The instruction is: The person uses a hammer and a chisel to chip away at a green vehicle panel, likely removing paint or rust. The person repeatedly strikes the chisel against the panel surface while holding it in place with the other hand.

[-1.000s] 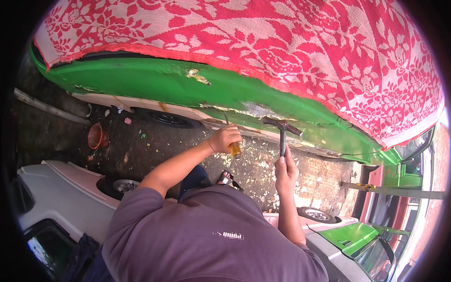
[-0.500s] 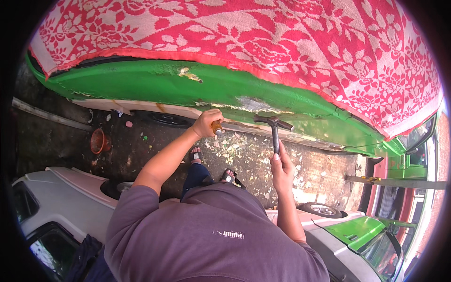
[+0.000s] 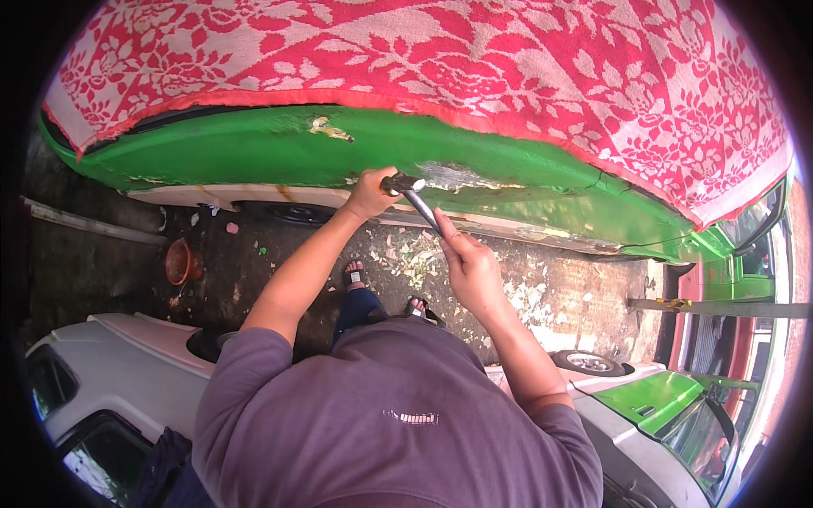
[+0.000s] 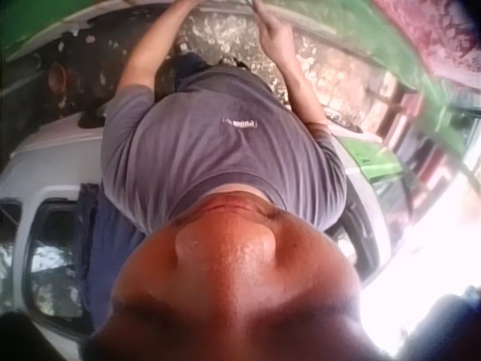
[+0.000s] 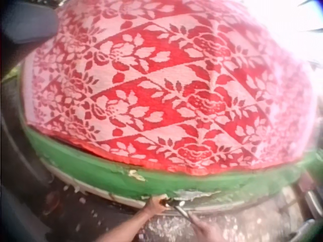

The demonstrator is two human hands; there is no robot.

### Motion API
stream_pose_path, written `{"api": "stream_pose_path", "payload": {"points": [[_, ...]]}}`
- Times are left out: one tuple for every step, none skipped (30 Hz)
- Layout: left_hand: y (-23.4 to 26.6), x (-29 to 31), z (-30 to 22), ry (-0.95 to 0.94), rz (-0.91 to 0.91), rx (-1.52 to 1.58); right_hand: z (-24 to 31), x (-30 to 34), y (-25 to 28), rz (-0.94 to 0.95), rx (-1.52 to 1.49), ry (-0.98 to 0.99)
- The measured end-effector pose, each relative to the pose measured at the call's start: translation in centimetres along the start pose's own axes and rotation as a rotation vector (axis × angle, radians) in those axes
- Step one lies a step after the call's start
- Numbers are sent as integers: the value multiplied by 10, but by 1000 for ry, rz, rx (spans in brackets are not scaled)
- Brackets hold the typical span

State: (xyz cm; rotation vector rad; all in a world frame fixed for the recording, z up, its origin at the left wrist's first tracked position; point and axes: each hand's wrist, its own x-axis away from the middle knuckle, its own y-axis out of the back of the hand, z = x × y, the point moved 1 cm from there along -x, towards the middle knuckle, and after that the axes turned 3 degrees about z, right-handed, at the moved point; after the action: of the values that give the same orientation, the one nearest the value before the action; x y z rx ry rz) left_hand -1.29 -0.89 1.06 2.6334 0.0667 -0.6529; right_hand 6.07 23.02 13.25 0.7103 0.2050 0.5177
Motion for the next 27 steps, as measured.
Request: {"api": "stream_pose_path", "payload": {"points": [[-3,2,4,-6,1,6,-3,-6,-2,-15,-56,37],[-8,6,6,-11,-40,23,-4,1,-2,-71,-111,31],[-8,4,1,-19,-85,33,-5,7,-2,-127,-168,34],[-6,2,-3,-27,-131,42,-6,10,-1,-183,-225,37],[3,-2,-4,32,-91,-22,-10,10,2,-224,-290,43],[3,-1,-4,59,-71,13,-9,10,1,-223,-182,85],[3,-2,-3,86,-50,48,-9,6,-1,-221,-74,127],[3,-3,-2,113,-30,83,-10,1,-4,-218,35,168],[4,-6,0,144,-18,77,-10,-10,-8,-145,-18,139],[3,-6,1,126,-38,62,-8,-10,-4,-130,-25,90],[1,-4,2,109,-58,47,-3,-8,3,-115,-32,41],[1,-3,1,100,-81,31,1,-7,6,-92,-42,-9],[-1,-7,1,67,-139,77,0,-7,6,-155,-153,-14],[1,-8,1,72,-125,51,-1,-9,5,-195,-169,30],[0,-7,2,78,-106,31,1,-9,4,-238,-183,67],[-1,-6,2,83,-87,11,5,-10,5,-198,-131,24],[-3,-6,8,109,-104,53,10,-13,7,-154,-77,-16],[-4,-10,13,132,-121,94,8,-21,3,-3,53,-116],[-6,-11,17,155,-137,134,9,-23,7,-17,42,-94],[-7,-10,21,167,-142,125,12,-25,11,-30,31,-71],[-4,-13,15,181,-145,118,9,-28,12,-120,-15,26],[-3,-16,11,195,-148,112,2,-31,12,-209,-61,124],[-1,-17,8,197,-139,124,-1,-32,12,-299,-106,222],[2,-16,7,201,-136,134,2,-33,13,-257,-107,146],[4,-16,7,206,-132,144,10,-33,14,-216,-107,70],[4,-17,7,212,-140,162,13,-33,14,-174,-107,-7],[3,-18,7,217,-141,182,13,-37,11,-64,64,-19]]}}
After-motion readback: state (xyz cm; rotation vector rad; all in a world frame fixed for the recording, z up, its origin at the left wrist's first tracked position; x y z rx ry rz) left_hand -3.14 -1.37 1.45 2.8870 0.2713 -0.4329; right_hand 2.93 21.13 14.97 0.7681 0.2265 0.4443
